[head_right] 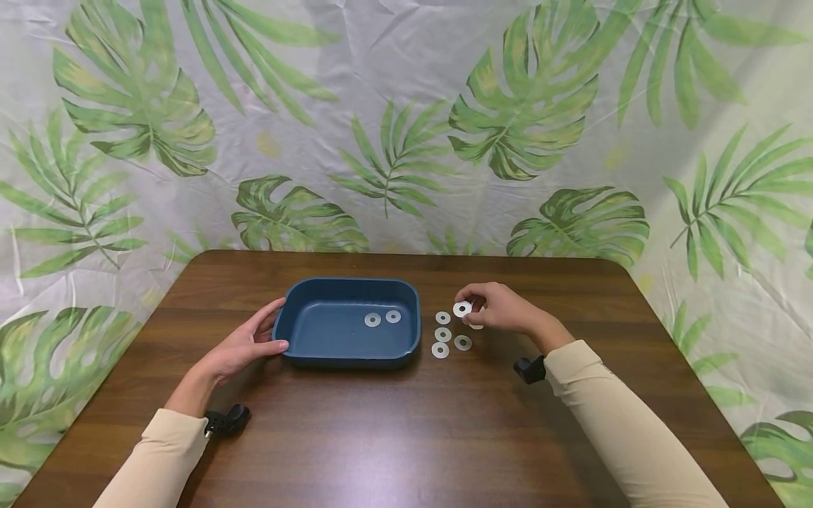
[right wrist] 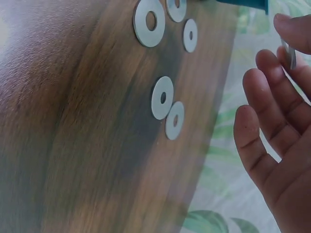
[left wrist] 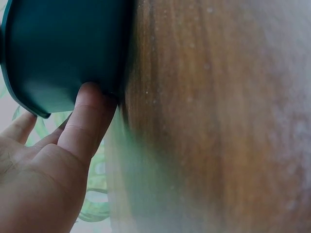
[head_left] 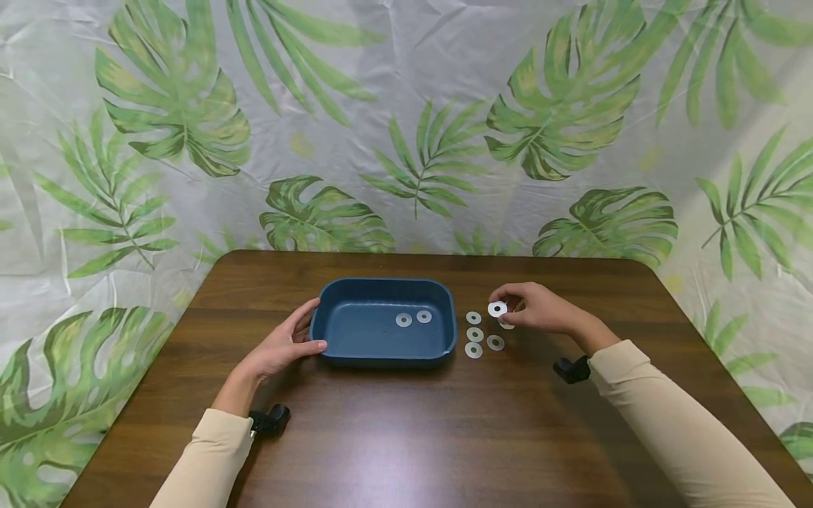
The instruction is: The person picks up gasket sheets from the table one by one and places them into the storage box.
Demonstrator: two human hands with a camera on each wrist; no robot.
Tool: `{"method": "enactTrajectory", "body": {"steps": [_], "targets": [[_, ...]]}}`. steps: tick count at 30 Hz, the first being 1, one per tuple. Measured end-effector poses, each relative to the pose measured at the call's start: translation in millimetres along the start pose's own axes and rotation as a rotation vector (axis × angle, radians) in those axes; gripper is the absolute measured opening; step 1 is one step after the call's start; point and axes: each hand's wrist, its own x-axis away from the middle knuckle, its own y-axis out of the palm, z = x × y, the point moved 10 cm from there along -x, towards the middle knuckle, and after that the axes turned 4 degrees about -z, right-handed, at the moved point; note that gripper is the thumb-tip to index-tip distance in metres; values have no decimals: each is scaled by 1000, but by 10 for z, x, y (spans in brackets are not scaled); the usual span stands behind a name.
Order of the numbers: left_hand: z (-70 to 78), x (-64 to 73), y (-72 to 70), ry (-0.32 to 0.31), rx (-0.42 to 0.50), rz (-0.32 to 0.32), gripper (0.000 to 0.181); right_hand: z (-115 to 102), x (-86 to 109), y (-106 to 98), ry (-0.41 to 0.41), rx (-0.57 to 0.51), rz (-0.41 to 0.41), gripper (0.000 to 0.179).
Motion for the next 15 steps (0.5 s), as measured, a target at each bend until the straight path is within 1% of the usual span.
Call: {"method": "enactTrajectory", "body": {"steps": [2,8,15], "targets": [[-12,-3,6,-4,-1,2,89,35,-34,7,7,-17,6,30],[-25,-8,4,-6,-4,6,89,150,-155,-35,31,-59,59,31],[-14,-2,0,1,11,2,88,192,-334,-79,62,-101,80,34]]}}
